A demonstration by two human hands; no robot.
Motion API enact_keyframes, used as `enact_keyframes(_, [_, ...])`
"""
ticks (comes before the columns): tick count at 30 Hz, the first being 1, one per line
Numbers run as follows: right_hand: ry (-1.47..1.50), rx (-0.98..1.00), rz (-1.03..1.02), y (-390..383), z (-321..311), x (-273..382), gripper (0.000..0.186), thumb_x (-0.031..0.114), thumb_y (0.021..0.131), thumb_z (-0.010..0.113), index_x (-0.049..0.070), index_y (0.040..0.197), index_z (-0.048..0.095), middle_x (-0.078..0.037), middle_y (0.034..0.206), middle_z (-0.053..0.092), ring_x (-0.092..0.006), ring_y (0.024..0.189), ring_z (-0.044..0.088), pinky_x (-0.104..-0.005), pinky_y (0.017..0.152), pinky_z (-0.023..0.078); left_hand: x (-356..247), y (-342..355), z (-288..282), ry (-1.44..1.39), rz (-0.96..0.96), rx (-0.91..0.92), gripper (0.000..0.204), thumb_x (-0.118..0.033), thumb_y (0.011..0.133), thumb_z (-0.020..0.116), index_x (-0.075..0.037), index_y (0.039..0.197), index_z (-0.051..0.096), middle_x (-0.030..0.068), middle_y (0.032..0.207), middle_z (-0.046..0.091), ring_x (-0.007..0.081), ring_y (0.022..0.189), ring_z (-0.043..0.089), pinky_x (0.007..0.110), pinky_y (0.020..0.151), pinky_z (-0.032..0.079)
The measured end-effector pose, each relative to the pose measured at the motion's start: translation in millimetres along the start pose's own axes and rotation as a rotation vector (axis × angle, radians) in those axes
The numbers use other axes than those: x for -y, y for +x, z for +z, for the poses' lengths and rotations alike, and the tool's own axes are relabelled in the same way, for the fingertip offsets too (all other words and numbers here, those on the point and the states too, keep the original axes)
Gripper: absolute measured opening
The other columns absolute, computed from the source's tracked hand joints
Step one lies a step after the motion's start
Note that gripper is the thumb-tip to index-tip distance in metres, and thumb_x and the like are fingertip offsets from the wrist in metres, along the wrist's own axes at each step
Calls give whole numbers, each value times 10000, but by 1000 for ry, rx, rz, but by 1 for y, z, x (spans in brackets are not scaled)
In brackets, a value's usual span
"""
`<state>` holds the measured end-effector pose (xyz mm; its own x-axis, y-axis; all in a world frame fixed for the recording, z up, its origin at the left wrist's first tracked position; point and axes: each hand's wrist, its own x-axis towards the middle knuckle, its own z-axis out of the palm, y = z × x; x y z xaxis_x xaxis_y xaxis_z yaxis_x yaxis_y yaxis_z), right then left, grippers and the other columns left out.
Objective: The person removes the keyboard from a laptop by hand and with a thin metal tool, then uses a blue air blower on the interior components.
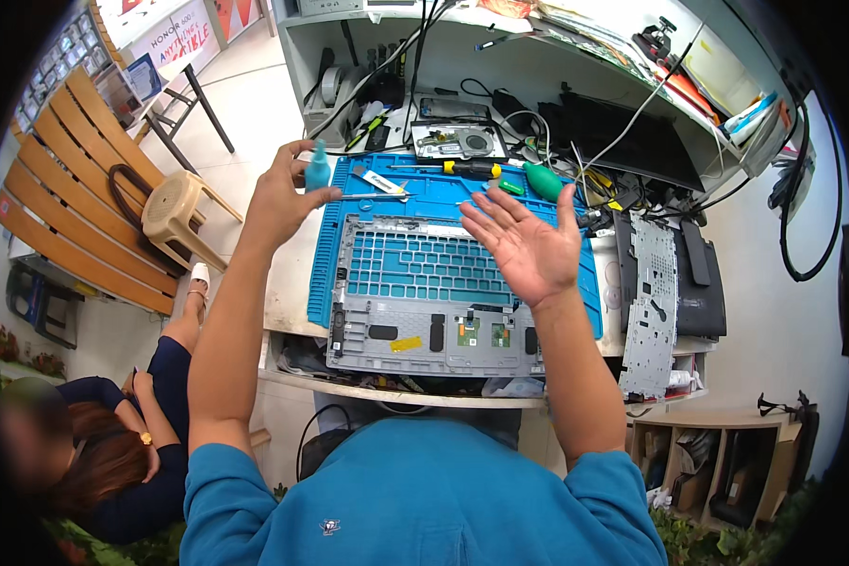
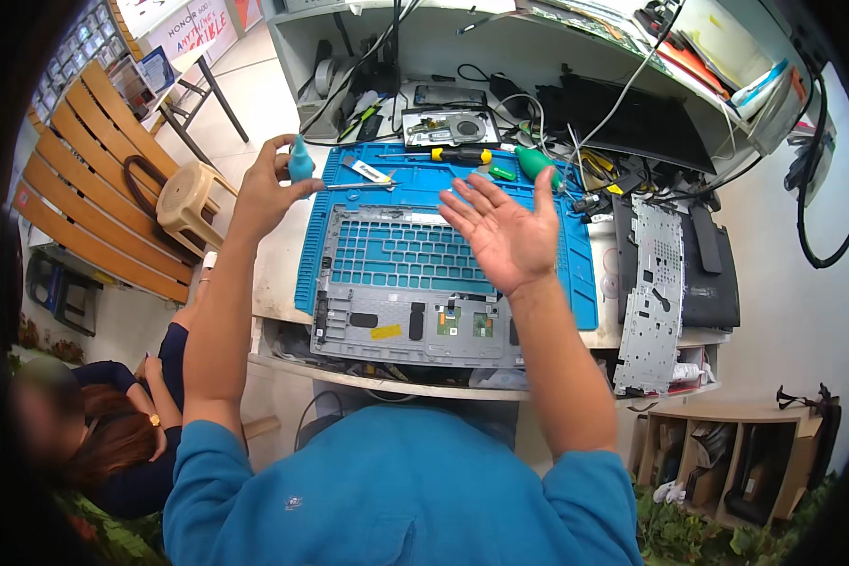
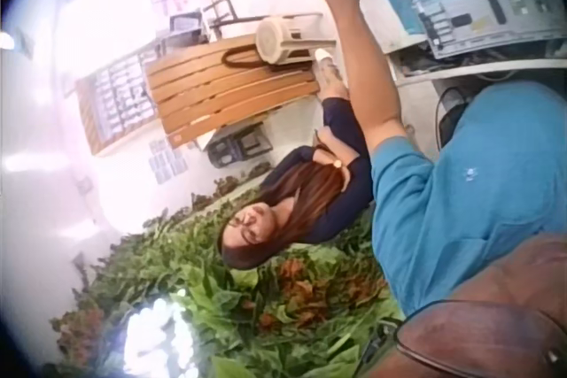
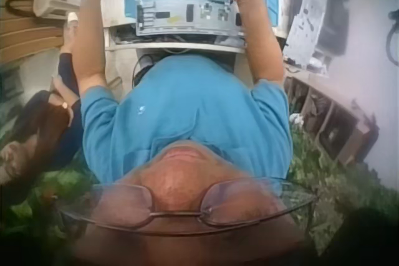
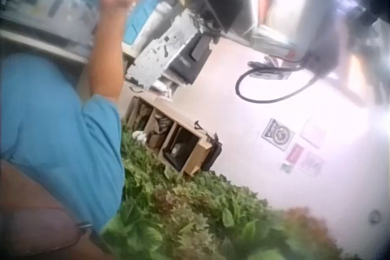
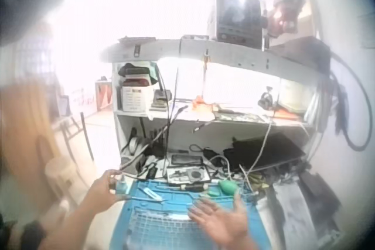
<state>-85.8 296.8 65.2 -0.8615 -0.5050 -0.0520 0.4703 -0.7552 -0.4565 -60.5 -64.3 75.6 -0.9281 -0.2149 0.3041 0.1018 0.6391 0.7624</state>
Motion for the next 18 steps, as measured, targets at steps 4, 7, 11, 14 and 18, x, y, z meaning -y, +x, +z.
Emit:
enact_keyframes(4, [118,31,26,11,2,-17,1237,830,986,458,-183,1620,140,-388,1697,160,-536,1584,237,-596,1305,291,-51,-5,-3,259,429,8,421,-128,744,939,-75,1114,745,59,1094,764,257,980,742,378,829,580])
enact_keyframes(7, [166,67,30,18,10,-24,1187,816,1012,407,-194,1597,192,-409,1673,192,-540,1571,264,-600,1304,295,-90,4,-4,381,715,-83,427,-107,723,930,-98,1109,747,56,1112,741,287,1010,732,397,854,573])
enact_keyframes(11, [200,97,3,19,20,-23,1132,791,1038,370,-201,1568,246,-416,1637,256,-543,1555,296,-594,1301,308,-136,15,5,534,1044,-173,415,-84,675,914,-144,1044,734,21,1119,723,252,1118,695,409,962,530])
enact_keyframes(14, [243,104,-6,20,25,-28,1096,771,1057,341,-203,1555,264,-428,1601,303,-545,1544,317,-587,1299,318,-148,17,12,601,1140,-143,356,-62,707,873,-142,1014,711,1,1100,707,230,1126,688,394,966,491])
enact_keyframes(18, [265,73,-23,8,24,-18,1021,714,1095,286,-210,1528,310,-454,1564,342,-548,1532,339,-590,1295,329,-166,19,20,615,1227,-111,316,-47,734,842,-139,1003,704,1,1070,682,216,1115,685,382,949,474])
